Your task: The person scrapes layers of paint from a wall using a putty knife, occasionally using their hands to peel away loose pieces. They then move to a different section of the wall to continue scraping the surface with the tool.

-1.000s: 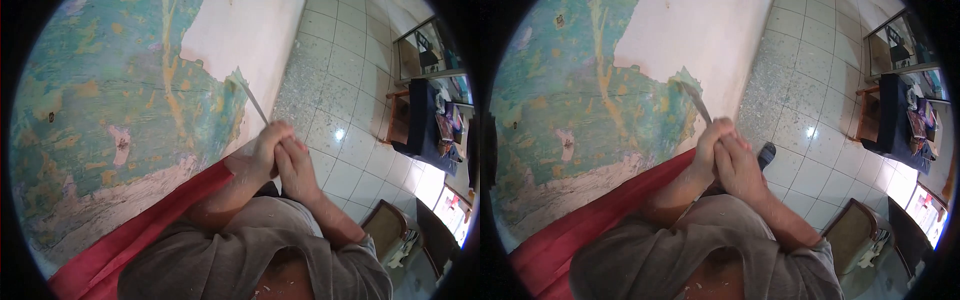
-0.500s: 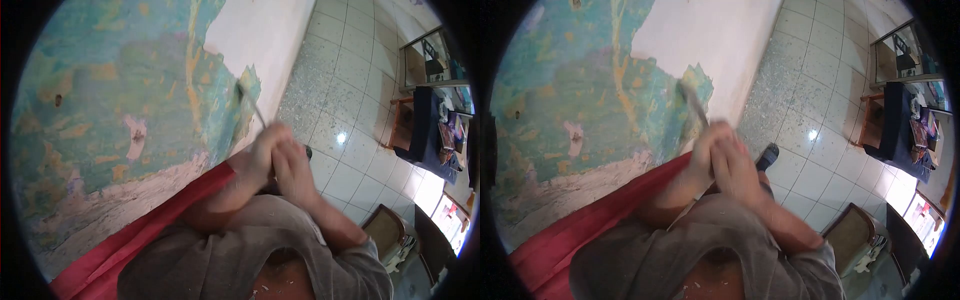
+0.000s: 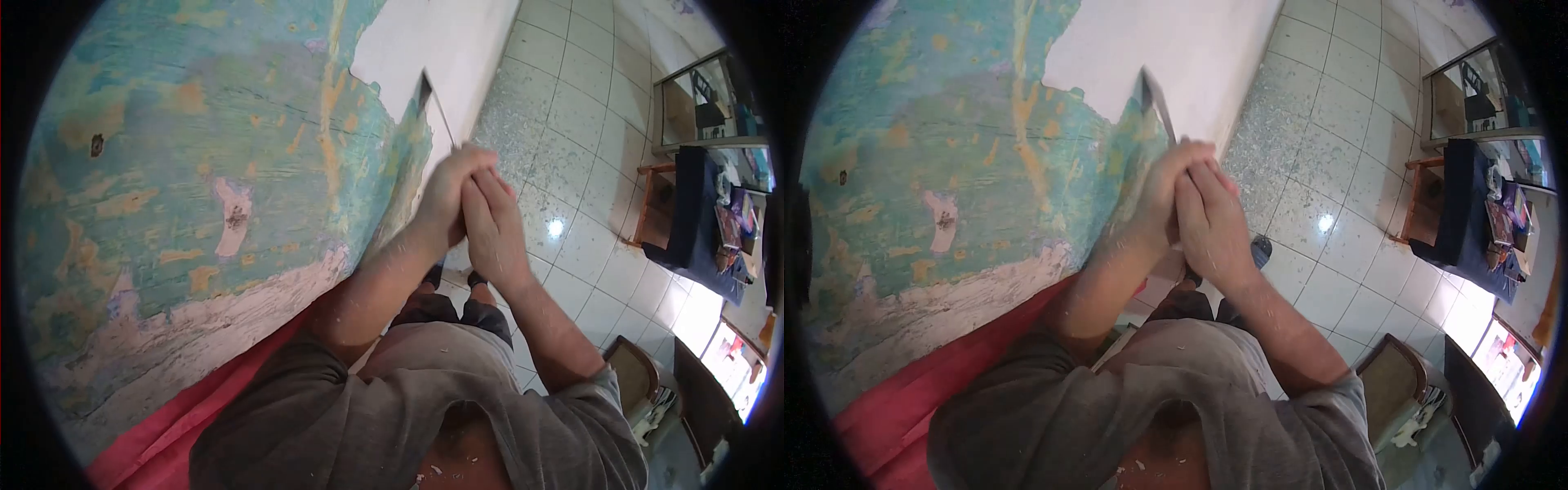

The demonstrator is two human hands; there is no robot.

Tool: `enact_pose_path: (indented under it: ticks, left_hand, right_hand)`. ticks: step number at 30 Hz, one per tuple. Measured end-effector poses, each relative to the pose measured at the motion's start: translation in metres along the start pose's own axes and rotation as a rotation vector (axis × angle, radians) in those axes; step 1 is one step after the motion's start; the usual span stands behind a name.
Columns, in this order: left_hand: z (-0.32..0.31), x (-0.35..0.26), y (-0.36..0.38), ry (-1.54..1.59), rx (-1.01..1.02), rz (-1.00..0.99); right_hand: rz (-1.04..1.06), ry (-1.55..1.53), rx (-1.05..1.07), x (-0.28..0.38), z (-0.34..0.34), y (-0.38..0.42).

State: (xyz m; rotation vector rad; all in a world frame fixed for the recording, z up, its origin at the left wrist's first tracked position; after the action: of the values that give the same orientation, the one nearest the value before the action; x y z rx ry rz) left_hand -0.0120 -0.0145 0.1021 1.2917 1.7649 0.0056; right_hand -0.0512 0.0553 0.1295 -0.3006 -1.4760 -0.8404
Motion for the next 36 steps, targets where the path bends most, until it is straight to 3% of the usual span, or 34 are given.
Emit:
enact_pose_path:
  ticks: [2,4,6,8,10,12,13,14,16,17,19,24,26,30,32,34,36]
  left_hand:
    - [0.012,0.026,0.022,0.028,-0.001,-0.029]
    - [0.019,0.042,0.049,-0.039,0.104,-0.051]
    - [0.017,0.032,0.041,-0.077,0.044,-0.137]
    - [0.015,0.020,0.004,0.072,-0.108,0.076]
    - [0.013,0.034,0.002,0.048,-0.062,0.082]
    - [0.015,0.053,0.021,0.195,-0.119,0.079]
    - [0.018,0.055,0.034,0.105,-0.073,-0.019]
    - [0.027,0.057,0.030,0.105,-0.074,-0.024]
    - [0.035,0.045,0.021,0.009,-0.035,-0.126]
    - [0.034,0.035,0.002,0.114,-0.124,-0.022]
    - [0.001,-0.004,-0.033,0.030,-0.030,0.017]
    - [0.000,0.029,-0.014,0.031,-0.037,-0.097]
    - [0.005,0.037,0.017,0.067,-0.028,0.043]
    - [0.017,0.034,0.056,0.022,-0.008,-0.042]
    - [0.018,0.030,0.067,-0.013,0.076,-0.066]
    - [0.016,0.012,0.046,-0.026,0.052,-0.089]
    - [0.008,-0.014,0.016,0.022,-0.056,-0.041]
  right_hand:
    - [-0.017,-0.023,0.060,-0.021,-0.002,0.037]
    - [0.220,0.105,-0.149,-0.022,-0.003,0.070]
    - [0.220,0.163,-0.126,-0.025,-0.004,0.054]
    - [-0.138,-0.105,0.105,-0.030,-0.006,0.009]
    - [-0.094,-0.167,0.041,-0.043,0.002,0.012]
    - [0.257,0.275,0.017,-0.051,0.008,0.029]
    - [-0.173,-0.049,0.116,-0.034,0.009,0.049]
    - [-0.169,-0.048,0.120,-0.038,0.004,0.046]
    - [0.097,0.039,0.015,-0.029,-0.002,0.039]
    - [-0.076,0.101,0.032,-0.028,-0.004,0.010]
    - [0.014,-0.007,-0.010,-0.008,0.004,-0.036]
    - [-0.100,-0.070,0.100,-0.026,0.019,0.004]
    - [0.203,0.042,0.052,-0.033,0.012,0.034]
    - [0.021,-0.079,0.149,-0.019,-0.006,0.070]
    - [0.151,-0.032,0.034,-0.014,-0.011,0.082]
    - [0.225,0.041,0.070,0.000,-0.010,0.049]
    - [-0.117,-0.057,0.138,-0.002,-0.016,0.009]
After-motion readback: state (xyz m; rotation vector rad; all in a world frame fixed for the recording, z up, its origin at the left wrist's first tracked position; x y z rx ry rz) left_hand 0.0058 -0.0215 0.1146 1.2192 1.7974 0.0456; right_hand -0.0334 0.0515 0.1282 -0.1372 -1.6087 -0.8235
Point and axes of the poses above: each hand's wrist, its own y-axis away from the middle knuckle, its own z-axis out of the back of the hand, x = y × z, the point moved 5 cm from there along -y, towards the middle knuckle, and after that the axes turned 11 degrees about -z, right-handed, at the moved point
